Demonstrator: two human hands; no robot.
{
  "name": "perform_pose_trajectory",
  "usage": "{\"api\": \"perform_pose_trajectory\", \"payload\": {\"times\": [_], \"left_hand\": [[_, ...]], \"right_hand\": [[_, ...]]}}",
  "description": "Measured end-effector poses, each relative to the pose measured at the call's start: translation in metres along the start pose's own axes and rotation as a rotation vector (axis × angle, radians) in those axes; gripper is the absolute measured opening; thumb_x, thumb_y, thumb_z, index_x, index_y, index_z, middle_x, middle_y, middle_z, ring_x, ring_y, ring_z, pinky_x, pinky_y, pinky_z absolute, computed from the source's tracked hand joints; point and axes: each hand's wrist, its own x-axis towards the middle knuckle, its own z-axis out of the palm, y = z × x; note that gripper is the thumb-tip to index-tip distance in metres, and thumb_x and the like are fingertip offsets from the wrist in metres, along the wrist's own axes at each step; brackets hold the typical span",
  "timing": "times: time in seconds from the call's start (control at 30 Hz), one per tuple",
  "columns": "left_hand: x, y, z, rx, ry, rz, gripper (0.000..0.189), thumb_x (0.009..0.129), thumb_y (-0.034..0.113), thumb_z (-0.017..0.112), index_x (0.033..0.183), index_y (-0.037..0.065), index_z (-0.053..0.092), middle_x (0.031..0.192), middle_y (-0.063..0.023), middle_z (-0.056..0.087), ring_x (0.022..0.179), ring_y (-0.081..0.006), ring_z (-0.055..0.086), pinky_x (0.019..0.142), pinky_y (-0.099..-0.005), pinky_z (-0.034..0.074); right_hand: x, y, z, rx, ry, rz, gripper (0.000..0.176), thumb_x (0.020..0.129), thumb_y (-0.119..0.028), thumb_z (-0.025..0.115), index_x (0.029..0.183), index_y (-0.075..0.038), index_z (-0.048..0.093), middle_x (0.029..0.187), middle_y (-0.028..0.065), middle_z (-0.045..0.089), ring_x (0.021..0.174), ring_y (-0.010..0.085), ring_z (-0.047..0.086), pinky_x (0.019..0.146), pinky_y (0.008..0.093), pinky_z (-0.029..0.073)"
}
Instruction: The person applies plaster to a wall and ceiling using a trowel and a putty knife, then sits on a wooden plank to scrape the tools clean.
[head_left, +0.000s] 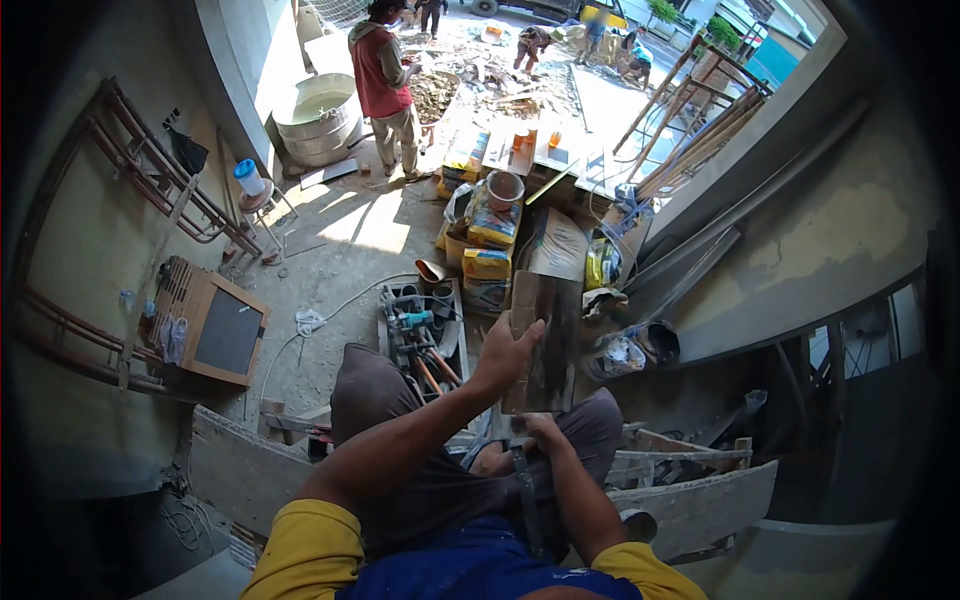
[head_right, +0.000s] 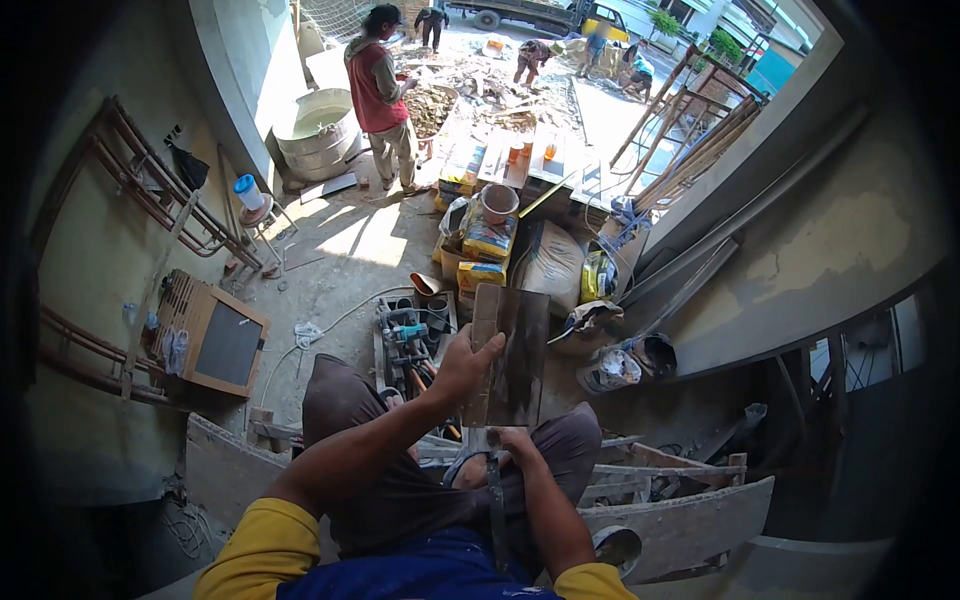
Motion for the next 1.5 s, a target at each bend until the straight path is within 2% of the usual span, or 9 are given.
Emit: {"api": "perform_pose_trajectory", "payload": {"times": [0.2,0.33,0.53,0.6,0.7,0.93,1.0,1.3,1.5], "left_hand": [[0.004,-0.013,0.011,-0.005,-0.012,0.006,0.043,0.087,0.029,0.061,0.110,-0.006,0.052,0.096,-0.0181,0.063,0.089,-0.0230,0.061,0.079,-0.0340,0.046],[-0.002,-0.003,0.019,-0.021,-0.029,0.020,0.042,0.087,0.029,0.061,0.110,-0.006,0.052,0.095,-0.0187,0.063,0.089,-0.0237,0.062,0.079,-0.0341,0.046],[-0.011,0.008,0.026,-0.014,-0.075,0.005,0.041,0.087,0.028,0.061,0.110,-0.005,0.052,0.095,-0.0181,0.064,0.088,-0.0234,0.062,0.079,-0.0338,0.047],[-0.013,0.010,0.025,0.049,-0.131,-0.035,0.040,0.090,0.026,0.060,0.116,-0.003,0.051,0.100,-0.0104,0.063,0.090,-0.0140,0.059,0.081,-0.0286,0.046],[-0.012,0.000,0.024,0.035,-0.137,-0.013,0.040,0.089,0.026,0.061,0.115,-0.003,0.051,0.101,-0.0104,0.062,0.090,-0.0140,0.059,0.081,-0.0288,0.046],[-0.011,-0.006,0.011,0.006,-0.142,-0.042,0.038,0.090,0.025,0.059,0.116,-0.003,0.050,0.100,-0.0096,0.062,0.089,-0.0129,0.058,0.079,-0.0273,0.047],[-0.010,-0.009,0.009,-0.046,-0.085,0.003,0.040,0.087,0.029,0.060,0.110,-0.004,0.053,0.095,-0.0169,0.064,0.089,-0.0233,0.063,0.079,-0.0337,0.047],[-0.005,-0.008,0.011,0.033,-0.039,0.023,0.039,0.087,0.029,0.061,0.108,-0.003,0.054,0.093,-0.0178,0.064,0.087,-0.0253,0.064,0.078,-0.0352,0.047],[0.000,-0.009,0.016,0.126,-0.021,0.002,0.040,0.086,0.030,0.061,0.108,-0.003,0.054,0.090,-0.0186,0.065,0.087,-0.0262,0.064,0.076,-0.0362,0.047]], "right_hand": [[-0.012,-0.019,0.009,0.024,0.043,-0.004,0.015,0.080,-0.006,0.057,0.090,0.002,0.065,0.083,0.0056,0.062,0.076,0.0166,0.059,0.065,0.0281,0.045],[0.002,0.017,-0.005,0.193,-0.004,-0.099,0.014,0.081,-0.009,0.059,0.092,0.000,0.064,0.087,0.0055,0.062,0.077,0.0165,0.059,0.065,0.0282,0.045],[-0.007,0.013,-0.006,0.232,0.038,0.019,0.014,0.079,-0.008,0.061,0.091,-0.001,0.064,0.089,0.0056,0.061,0.079,0.0179,0.060,0.067,0.0288,0.046],[-0.004,0.021,-0.012,0.057,0.070,0.152,0.032,0.071,-0.010,0.067,0.101,-0.001,0.064,0.094,0.0041,0.063,0.083,0.0166,0.060,0.070,0.0283,0.045],[0.002,0.031,-0.018,-0.028,0.063,0.151,0.036,0.066,-0.007,0.070,0.101,0.000,0.063,0.093,0.0052,0.063,0.083,0.0178,0.061,0.070,0.0292,0.046],[0.012,0.045,-0.015,0.157,0.025,0.052,0.030,0.070,-0.008,0.067,0.098,0.000,0.064,0.092,0.0050,0.063,0.082,0.0165,0.060,0.071,0.0286,0.046],[0.016,0.049,-0.016,0.190,0.012,0.035,0.028,0.071,-0.008,0.066,0.098,0.000,0.065,0.091,0.0049,0.063,0.082,0.0161,0.060,0.071,0.0285,0.046],[0.026,0.059,-0.015,0.306,-0.036,-0.011,0.021,0.076,-0.009,0.063,0.095,0.000,0.066,0.089,0.0046,0.063,0.080,0.0145,0.059,0.072,0.0278,0.046],[0.005,0.015,-0.002,0.157,-0.020,0.064,0.026,0.073,-0.006,0.060,0.097,0.002,0.065,0.093,0.0058,0.063,0.084,0.0156,0.059,0.075,0.0267,0.046]]}}
